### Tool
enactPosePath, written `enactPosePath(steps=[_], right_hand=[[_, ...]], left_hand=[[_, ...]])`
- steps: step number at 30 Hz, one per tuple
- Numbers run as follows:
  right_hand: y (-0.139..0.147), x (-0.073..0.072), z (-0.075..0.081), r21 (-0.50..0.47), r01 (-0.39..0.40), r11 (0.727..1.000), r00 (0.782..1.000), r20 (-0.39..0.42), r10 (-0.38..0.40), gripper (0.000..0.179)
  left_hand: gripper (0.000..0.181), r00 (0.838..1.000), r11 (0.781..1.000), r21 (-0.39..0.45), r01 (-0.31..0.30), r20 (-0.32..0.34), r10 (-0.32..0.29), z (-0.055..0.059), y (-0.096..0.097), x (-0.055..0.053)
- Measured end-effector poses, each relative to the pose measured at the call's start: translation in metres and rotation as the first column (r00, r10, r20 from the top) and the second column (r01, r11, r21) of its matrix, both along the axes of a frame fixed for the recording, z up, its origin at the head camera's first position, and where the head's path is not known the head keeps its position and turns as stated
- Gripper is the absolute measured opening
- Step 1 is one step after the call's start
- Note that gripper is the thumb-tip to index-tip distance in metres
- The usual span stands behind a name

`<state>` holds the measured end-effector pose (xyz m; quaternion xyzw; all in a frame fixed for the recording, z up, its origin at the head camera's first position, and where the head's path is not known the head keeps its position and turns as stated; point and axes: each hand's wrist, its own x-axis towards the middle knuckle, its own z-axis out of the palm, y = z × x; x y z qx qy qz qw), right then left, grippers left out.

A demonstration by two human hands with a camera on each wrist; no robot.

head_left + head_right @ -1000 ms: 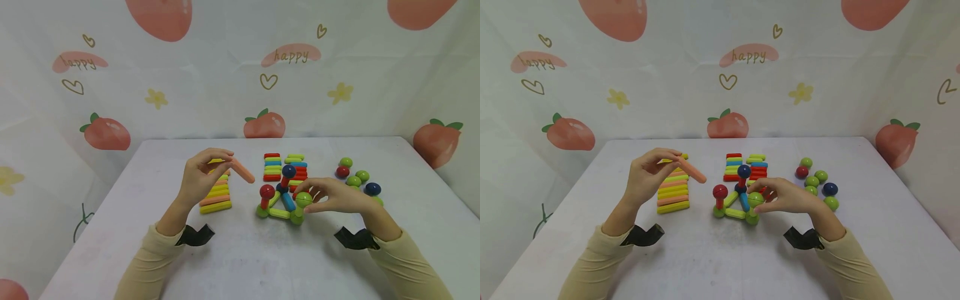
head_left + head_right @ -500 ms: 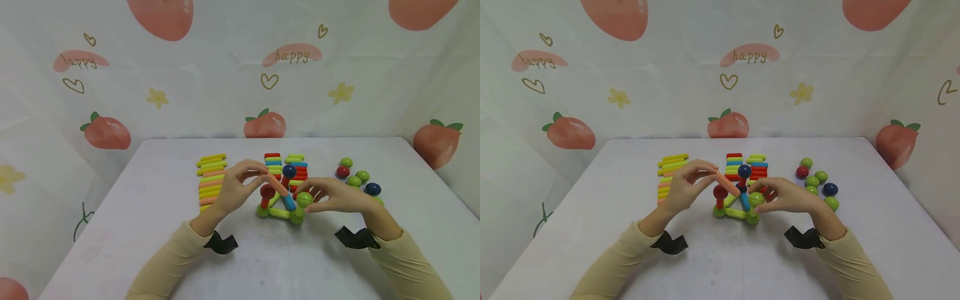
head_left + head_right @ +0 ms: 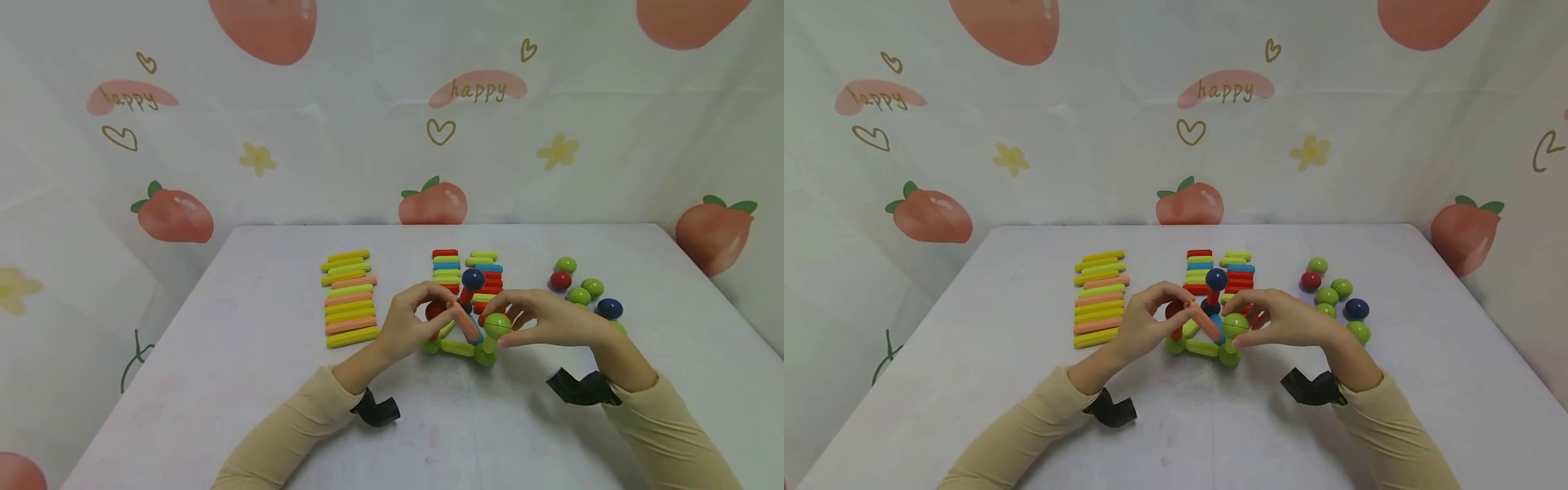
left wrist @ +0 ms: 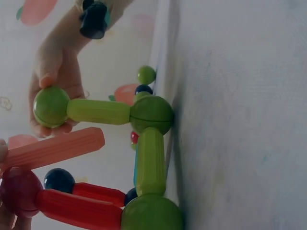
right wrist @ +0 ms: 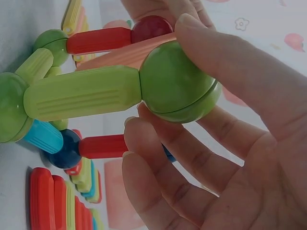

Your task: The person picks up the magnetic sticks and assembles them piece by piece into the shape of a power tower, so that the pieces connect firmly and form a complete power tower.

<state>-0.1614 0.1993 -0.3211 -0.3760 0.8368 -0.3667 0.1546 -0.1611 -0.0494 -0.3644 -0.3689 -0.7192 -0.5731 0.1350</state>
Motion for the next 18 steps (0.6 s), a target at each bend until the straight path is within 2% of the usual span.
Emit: enactPosePath(steps=[4,12,18], right_hand=[[0.0,0.0,0.0,0.002,-0.001,1.0,1.0,-0.003,0.001,0.037],[0.0,0.0,-0.001,0.0,-0.004,1.0,1.0,0.006,0.004,0.036],[0.0,0.0,0.0,0.002,-0.006,1.0,1.0,0.007,0.006,0.037]], left_hand=[[0.013,0.999,1.0,0.0,0.009,0.032,-0.009,-0.004,0.002,0.0],[0.017,0.98,0.998,0.038,0.045,0.193,-0.052,-0.013,0.005,-0.003],[0.017,0.972,0.998,0.04,0.05,0.229,-0.058,-0.016,0.007,-0.001]])
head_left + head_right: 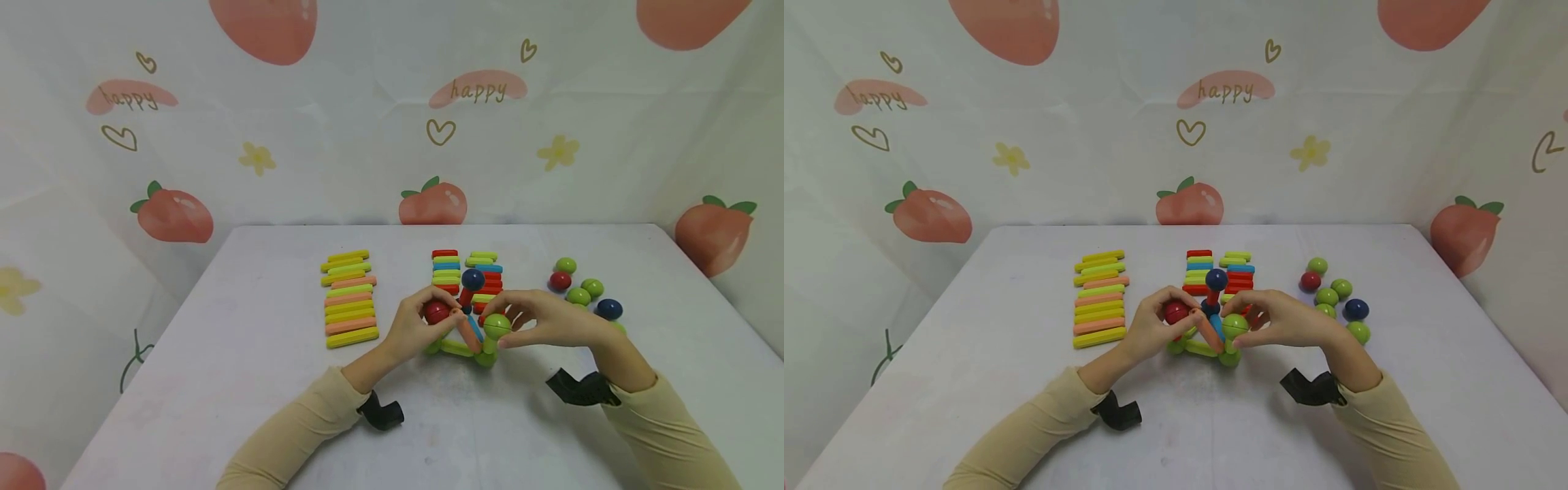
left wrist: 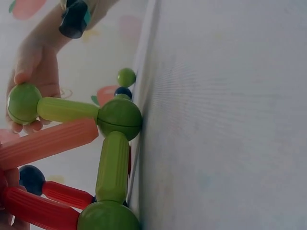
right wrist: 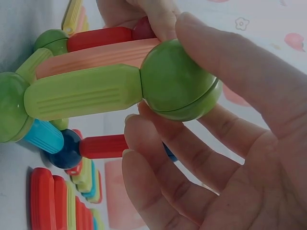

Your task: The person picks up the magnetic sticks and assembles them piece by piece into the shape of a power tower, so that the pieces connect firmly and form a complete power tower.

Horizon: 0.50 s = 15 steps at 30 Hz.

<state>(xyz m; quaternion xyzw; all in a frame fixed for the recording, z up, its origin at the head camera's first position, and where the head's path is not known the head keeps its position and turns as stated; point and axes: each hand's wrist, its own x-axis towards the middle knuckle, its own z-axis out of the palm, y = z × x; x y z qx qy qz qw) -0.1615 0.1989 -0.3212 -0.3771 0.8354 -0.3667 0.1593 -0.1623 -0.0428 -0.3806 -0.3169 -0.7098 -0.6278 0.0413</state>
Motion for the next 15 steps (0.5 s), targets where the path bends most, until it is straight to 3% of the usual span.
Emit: enactPosePath(steps=[9,15], right_hand=[[0.0003,-0.0002,-0.0008,0.003,0.001,1.0,1.0,0.004,-0.001,0.037],[0.0006,-0.0001,-0.0005,0.005,0.001,1.0,1.0,0.009,-0.001,0.037]], left_hand=[[0.015,0.998,0.999,-0.041,-0.029,-0.049,0.027,-0.004,-0.0007,0.0015],[0.016,0.999,0.995,-0.096,-0.033,-0.029,0.031,-0.0025,-0.0063,0.0008]])
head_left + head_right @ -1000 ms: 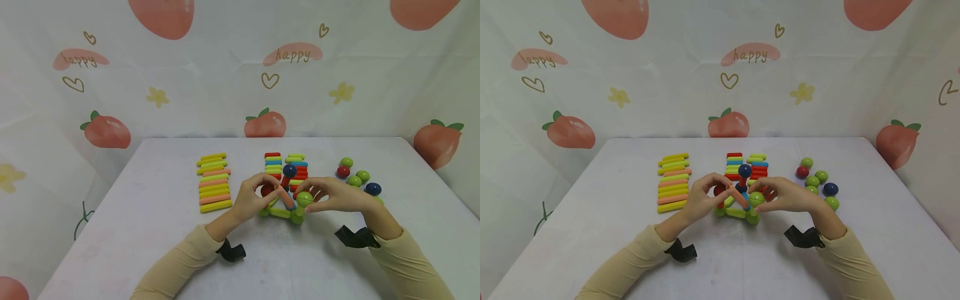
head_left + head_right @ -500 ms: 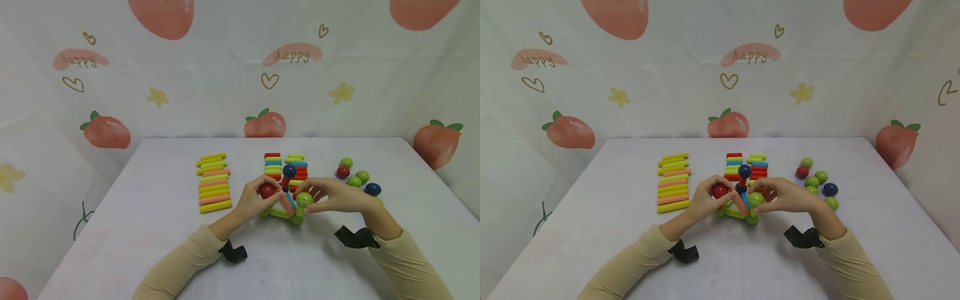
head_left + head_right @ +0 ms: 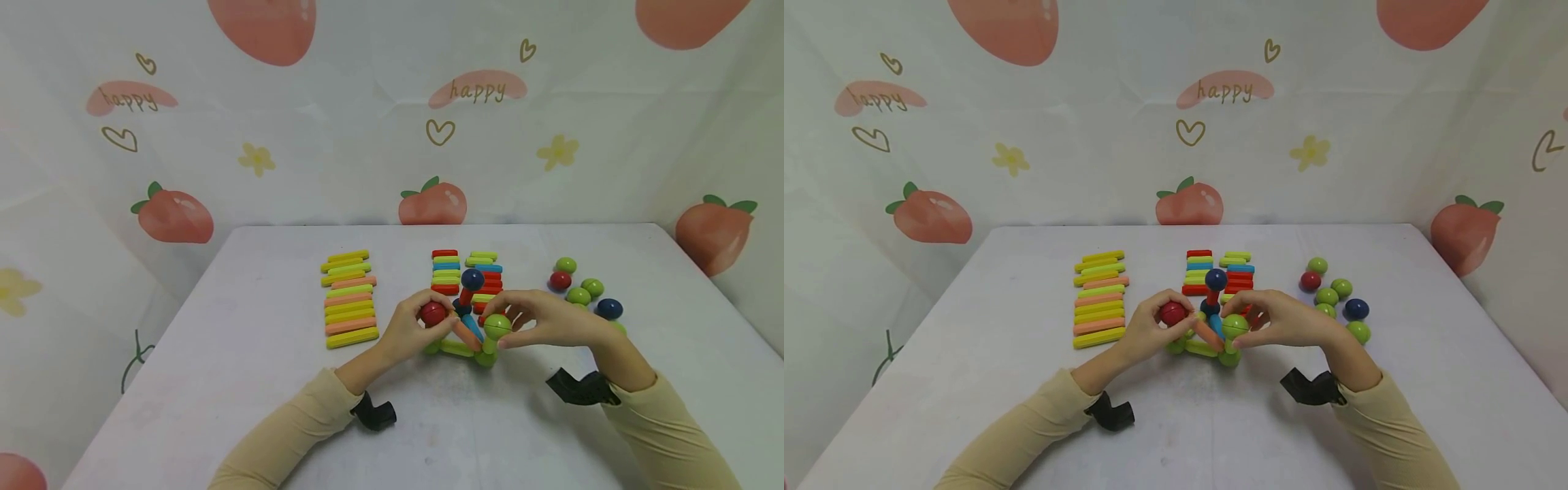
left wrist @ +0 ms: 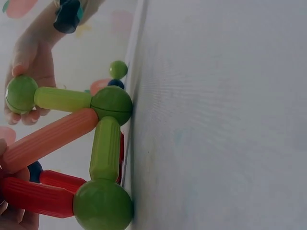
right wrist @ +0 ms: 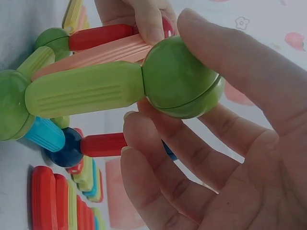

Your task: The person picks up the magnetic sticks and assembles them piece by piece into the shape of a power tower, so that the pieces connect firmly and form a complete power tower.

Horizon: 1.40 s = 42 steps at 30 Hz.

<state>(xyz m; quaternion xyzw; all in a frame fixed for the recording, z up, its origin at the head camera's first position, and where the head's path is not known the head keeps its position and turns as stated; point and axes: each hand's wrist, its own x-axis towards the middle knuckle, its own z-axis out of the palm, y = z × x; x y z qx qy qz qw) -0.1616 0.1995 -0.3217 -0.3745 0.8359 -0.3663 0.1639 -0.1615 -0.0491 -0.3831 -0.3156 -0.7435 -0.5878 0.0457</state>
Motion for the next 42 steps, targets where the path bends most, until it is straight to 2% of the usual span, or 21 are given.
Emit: enactPosePath(steps=[7,13,17,23,26,34,39,42], right_hand=[[-0.001,0.0,-0.002,-0.013,-0.02,1.0,1.0,0.024,0.02,0.035],[-0.004,0.0,-0.003,-0.015,-0.022,1.0,0.998,0.053,0.023,0.034],[-0.004,0.0,-0.003,-0.012,-0.018,1.0,0.999,0.046,0.018,0.034],[-0.003,-0.001,-0.004,-0.015,-0.016,1.0,0.999,0.038,0.016,0.037],[-0.003,-0.001,-0.004,-0.018,-0.014,1.0,0.999,0.035,0.015,0.039],[-0.008,-0.003,-0.007,-0.05,-0.034,0.998,0.999,0.013,0.034,0.04],[-0.009,-0.003,-0.009,-0.059,-0.025,0.998,1.0,0.016,0.026,0.039],[-0.009,-0.003,-0.01,-0.061,-0.029,0.998,0.999,0.019,0.03,0.039]], left_hand=[[0.021,1.0,0.997,-0.068,0.025,-0.012,-0.025,0.003,-0.004,0.001],[0.025,0.998,0.984,-0.175,0.037,-0.044,-0.046,0.005,-0.007,0.002],[0.028,0.997,0.976,-0.215,0.046,-0.058,-0.06,0.007,-0.011,0.003],[0.028,0.987,0.96,-0.262,0.102,-0.094,-0.131,0.009,-0.019,0.006],[0.028,0.984,0.955,-0.27,0.126,-0.087,-0.154,0.01,-0.022,0.008],[0.024,0.993,0.953,-0.292,0.086,-0.056,-0.107,0.016,-0.026,0.015],[0.025,0.998,0.956,-0.288,0.057,-0.011,-0.062,0.017,-0.025,0.015],[0.031,0.998,0.952,-0.299,0.067,0.014,-0.066,0.018,-0.026,0.013]])
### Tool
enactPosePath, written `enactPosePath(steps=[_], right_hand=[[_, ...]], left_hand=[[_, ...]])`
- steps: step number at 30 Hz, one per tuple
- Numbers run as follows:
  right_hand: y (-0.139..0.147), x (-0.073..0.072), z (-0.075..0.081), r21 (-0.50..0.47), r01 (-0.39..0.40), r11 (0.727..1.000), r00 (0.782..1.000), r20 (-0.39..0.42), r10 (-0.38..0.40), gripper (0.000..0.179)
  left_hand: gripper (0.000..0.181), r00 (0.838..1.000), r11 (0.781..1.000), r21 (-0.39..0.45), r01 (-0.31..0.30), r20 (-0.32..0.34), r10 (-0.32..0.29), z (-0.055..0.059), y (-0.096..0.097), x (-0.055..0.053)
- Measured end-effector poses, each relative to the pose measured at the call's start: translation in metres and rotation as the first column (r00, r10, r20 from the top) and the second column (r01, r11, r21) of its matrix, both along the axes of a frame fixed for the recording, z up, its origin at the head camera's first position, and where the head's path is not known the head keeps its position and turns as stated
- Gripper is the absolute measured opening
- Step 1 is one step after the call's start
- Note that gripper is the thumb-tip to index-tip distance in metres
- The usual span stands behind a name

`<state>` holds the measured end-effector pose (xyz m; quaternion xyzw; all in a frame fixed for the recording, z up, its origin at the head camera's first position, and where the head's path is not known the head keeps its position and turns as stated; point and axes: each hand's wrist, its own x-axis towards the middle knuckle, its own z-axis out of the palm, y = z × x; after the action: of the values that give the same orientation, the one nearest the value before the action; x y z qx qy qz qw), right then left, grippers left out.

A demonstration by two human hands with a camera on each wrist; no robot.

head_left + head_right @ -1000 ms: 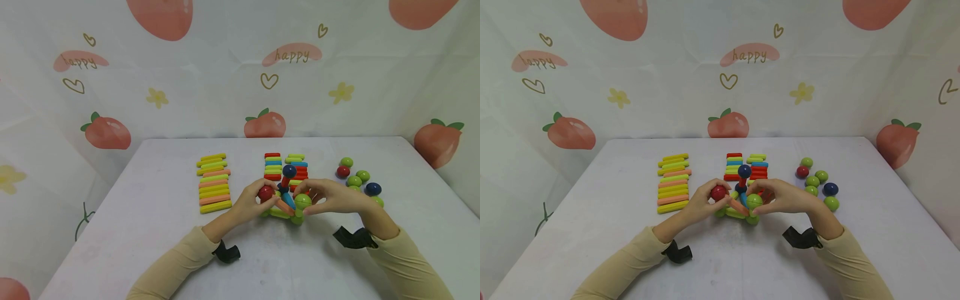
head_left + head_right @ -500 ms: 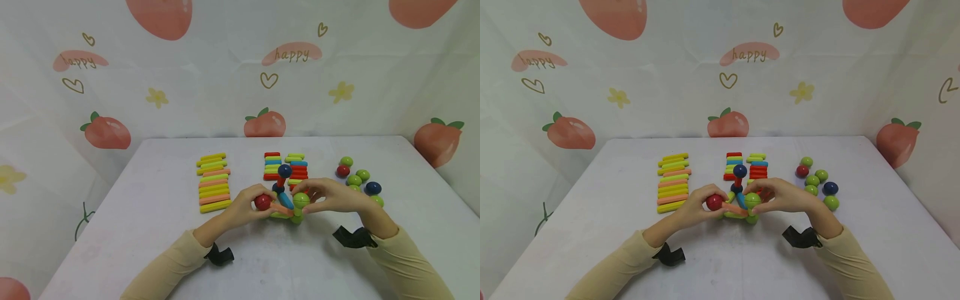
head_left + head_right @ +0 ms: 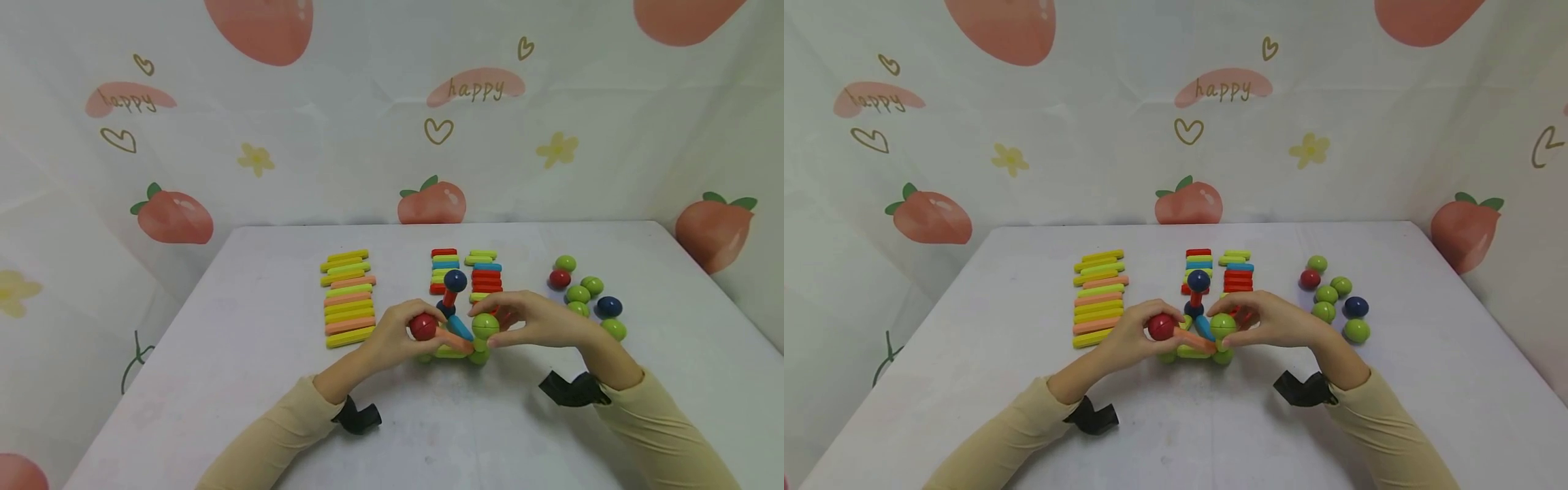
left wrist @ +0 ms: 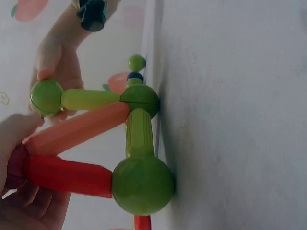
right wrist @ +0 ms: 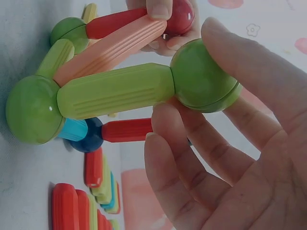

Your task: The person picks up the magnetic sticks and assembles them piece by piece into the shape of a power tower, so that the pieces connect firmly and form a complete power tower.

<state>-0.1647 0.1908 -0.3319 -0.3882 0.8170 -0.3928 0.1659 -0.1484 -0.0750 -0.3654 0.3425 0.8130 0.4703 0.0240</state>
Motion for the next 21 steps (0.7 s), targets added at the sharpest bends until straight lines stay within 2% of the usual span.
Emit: enactPosePath(steps=[4,8,10,12,15,18,21], right_hand=[[0.0,0.0,0.0,0.002,-0.003,1.0,1.0,-0.001,0.003,0.039],[-0.001,0.001,0.0,0.011,0.007,1.0,1.0,0.009,-0.007,0.041],[-0.001,0.001,0.0,0.012,0.009,1.0,1.0,0.016,-0.009,0.042],[-0.001,0.001,0.0,0.012,0.009,1.0,1.0,0.019,-0.009,0.042],[-0.002,0.001,0.0,0.008,0.003,1.0,1.0,0.017,-0.003,0.041],[-0.001,0.001,0.0,0.01,0.004,1.0,1.0,0.014,-0.004,0.041],[-0.001,0.001,0.0,0.015,0.007,1.0,1.0,0.013,-0.007,0.04]], left_hand=[[0.052,0.997,0.995,-0.07,0.067,0.045,-0.064,0.002,-0.009,-0.006],[0.066,0.99,0.98,-0.154,0.124,0.086,-0.111,0.005,-0.03,-0.018],[0.061,0.991,0.971,-0.21,0.11,0.093,-0.092,0.006,-0.044,-0.024],[0.049,0.994,0.958,-0.277,0.068,0.099,-0.042,0.006,-0.056,-0.029],[0.03,0.995,0.923,-0.386,0.01,0.1,0.031,0.004,-0.071,-0.033],[0.021,0.995,0.897,-0.442,-0.01,0.083,0.052,-0.002,-0.077,-0.036],[0.018,0.997,0.886,-0.463,-0.021,0.058,0.054,-0.006,-0.078,-0.037]])
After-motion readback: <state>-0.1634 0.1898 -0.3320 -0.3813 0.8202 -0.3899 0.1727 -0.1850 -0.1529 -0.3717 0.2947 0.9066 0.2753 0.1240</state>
